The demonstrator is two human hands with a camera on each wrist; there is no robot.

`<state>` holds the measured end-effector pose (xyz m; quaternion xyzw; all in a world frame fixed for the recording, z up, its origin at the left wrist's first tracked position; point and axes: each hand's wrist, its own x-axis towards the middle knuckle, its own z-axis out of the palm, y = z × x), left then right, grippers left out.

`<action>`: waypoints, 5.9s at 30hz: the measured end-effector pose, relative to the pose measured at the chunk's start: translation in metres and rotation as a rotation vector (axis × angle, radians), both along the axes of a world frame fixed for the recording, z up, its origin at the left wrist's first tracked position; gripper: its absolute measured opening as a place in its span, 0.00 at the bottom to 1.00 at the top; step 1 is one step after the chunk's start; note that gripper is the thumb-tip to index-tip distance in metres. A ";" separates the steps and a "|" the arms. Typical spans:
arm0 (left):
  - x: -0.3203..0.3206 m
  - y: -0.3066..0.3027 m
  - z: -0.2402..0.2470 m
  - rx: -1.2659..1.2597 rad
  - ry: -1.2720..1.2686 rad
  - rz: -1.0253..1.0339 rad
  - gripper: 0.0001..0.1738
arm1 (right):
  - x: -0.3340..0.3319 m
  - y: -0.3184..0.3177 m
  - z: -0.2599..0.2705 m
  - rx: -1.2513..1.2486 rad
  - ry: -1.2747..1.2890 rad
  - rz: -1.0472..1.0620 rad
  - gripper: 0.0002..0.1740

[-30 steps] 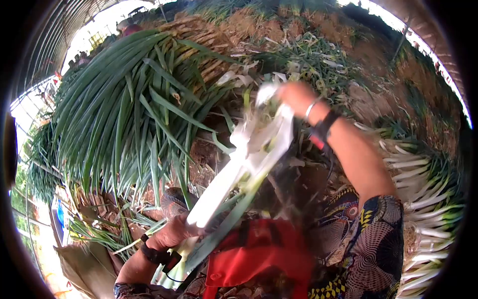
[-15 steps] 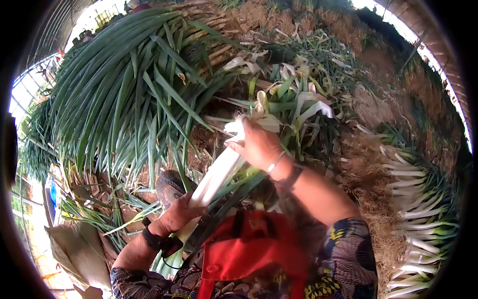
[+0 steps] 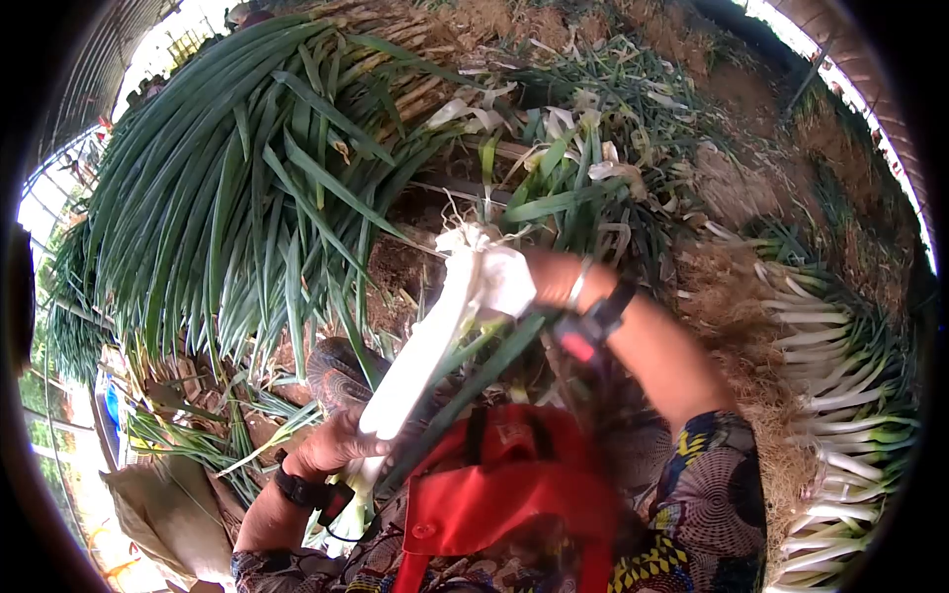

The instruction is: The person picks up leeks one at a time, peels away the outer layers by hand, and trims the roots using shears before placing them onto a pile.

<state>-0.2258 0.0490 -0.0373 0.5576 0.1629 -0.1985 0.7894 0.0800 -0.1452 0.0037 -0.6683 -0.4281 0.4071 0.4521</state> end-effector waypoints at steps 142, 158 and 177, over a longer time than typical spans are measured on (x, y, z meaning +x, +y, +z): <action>0.003 -0.062 -0.057 0.978 -0.427 -0.135 0.25 | -0.048 -0.093 -0.047 -0.383 -0.070 -0.466 0.21; 0.138 -0.138 -0.014 0.817 -0.671 -0.333 0.29 | -0.012 -0.089 -0.065 -0.343 -0.600 -0.681 0.08; 0.184 -0.305 0.116 0.351 -1.438 -0.883 0.34 | -0.091 -0.076 0.001 -0.057 -1.476 0.299 0.32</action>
